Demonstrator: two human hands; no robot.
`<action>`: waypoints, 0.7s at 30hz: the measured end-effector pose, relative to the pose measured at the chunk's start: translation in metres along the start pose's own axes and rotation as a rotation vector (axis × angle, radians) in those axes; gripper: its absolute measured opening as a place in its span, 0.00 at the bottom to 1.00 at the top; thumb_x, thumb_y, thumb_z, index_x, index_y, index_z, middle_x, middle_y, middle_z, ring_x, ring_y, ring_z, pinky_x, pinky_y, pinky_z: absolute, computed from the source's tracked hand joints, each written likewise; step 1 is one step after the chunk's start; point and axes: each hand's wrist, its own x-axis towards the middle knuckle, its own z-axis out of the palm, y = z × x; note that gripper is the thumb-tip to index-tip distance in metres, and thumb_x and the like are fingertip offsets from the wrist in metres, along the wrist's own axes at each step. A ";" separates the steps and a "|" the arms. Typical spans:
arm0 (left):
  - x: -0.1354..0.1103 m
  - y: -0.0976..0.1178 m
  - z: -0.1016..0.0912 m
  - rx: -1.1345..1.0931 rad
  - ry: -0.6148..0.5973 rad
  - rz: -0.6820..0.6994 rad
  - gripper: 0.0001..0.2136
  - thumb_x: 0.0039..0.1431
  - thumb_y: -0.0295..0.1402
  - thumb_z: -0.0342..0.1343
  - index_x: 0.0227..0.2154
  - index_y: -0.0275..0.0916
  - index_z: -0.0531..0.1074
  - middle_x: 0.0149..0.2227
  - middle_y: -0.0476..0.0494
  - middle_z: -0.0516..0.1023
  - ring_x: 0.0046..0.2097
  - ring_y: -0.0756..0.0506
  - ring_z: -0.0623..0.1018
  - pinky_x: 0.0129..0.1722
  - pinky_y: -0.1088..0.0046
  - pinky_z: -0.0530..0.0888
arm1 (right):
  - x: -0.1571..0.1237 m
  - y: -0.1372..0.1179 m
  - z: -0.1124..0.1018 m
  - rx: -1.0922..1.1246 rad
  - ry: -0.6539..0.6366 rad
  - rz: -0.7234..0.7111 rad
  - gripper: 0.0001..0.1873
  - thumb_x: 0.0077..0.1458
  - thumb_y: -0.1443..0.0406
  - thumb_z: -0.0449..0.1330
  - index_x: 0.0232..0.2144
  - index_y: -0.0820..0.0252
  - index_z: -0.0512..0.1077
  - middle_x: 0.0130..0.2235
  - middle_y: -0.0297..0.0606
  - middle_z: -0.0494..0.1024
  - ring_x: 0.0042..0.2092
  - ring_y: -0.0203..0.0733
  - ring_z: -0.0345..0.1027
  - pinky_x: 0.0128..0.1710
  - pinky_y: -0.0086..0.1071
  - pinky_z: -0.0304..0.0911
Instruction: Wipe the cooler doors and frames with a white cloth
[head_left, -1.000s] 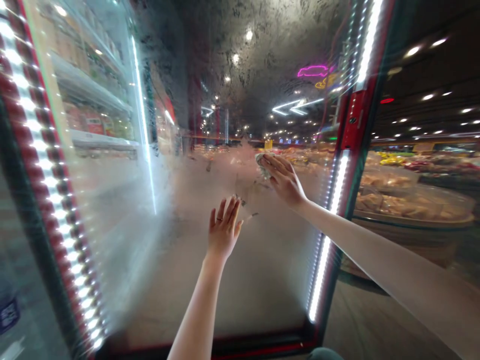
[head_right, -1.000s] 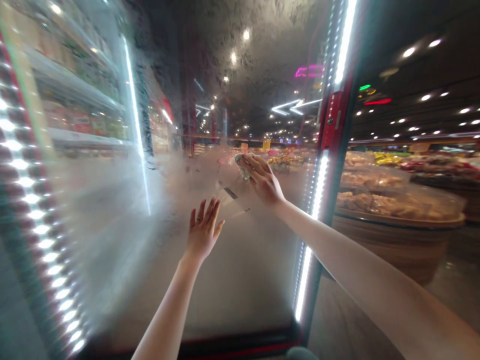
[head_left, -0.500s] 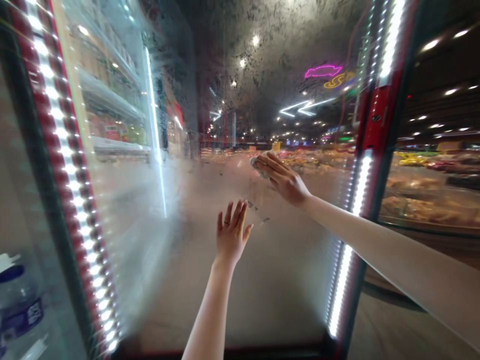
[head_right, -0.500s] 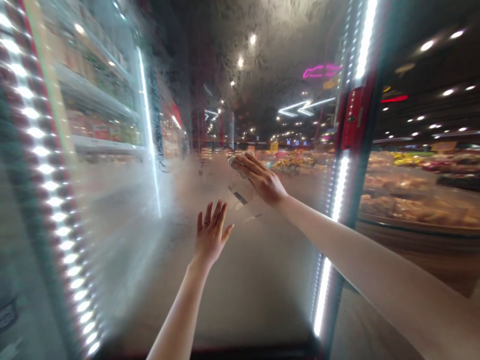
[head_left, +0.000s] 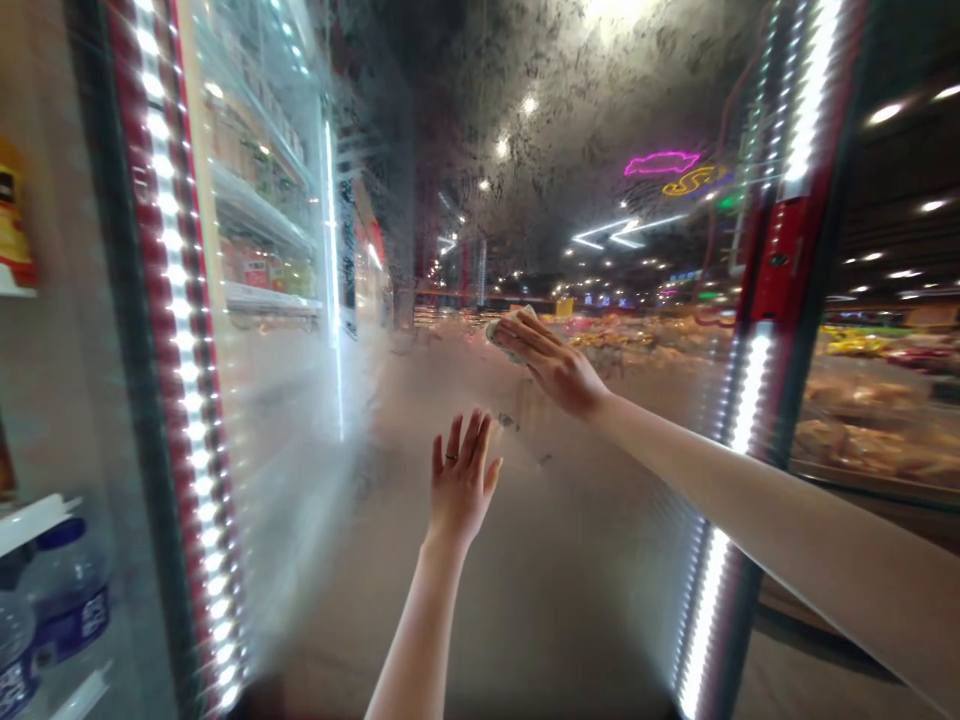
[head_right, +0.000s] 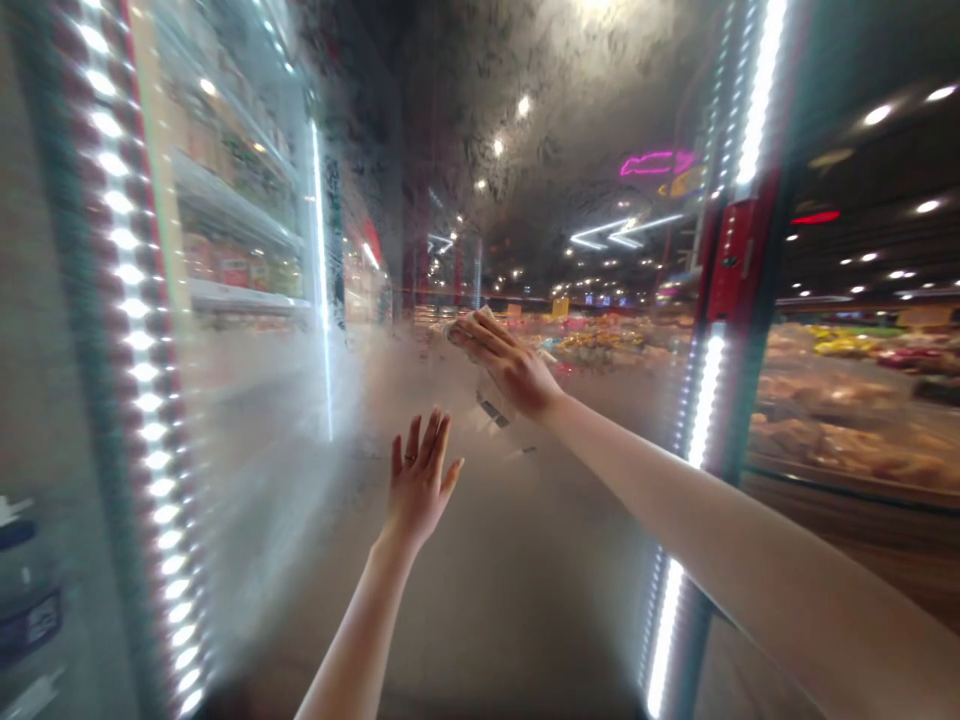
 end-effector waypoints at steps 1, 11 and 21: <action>-0.001 -0.002 -0.002 -0.002 -0.001 -0.005 0.37 0.79 0.36 0.51 0.82 0.48 0.41 0.80 0.42 0.56 0.81 0.35 0.61 0.78 0.48 0.65 | -0.006 0.003 -0.003 -0.018 0.004 -0.009 0.33 0.73 0.75 0.53 0.74 0.45 0.70 0.74 0.38 0.71 0.79 0.46 0.57 0.78 0.47 0.62; -0.004 -0.022 -0.021 0.038 -0.026 -0.098 0.34 0.79 0.36 0.52 0.81 0.45 0.47 0.81 0.42 0.55 0.81 0.35 0.58 0.77 0.46 0.66 | 0.048 -0.015 0.022 0.014 0.074 -0.018 0.36 0.74 0.75 0.49 0.77 0.45 0.62 0.77 0.35 0.67 0.80 0.47 0.52 0.80 0.52 0.56; -0.015 -0.039 -0.030 0.067 -0.009 -0.118 0.41 0.77 0.35 0.55 0.81 0.52 0.34 0.81 0.44 0.57 0.81 0.36 0.60 0.77 0.49 0.66 | 0.045 -0.010 0.015 -0.039 0.089 -0.016 0.38 0.71 0.77 0.49 0.77 0.49 0.63 0.76 0.39 0.68 0.80 0.51 0.54 0.80 0.55 0.57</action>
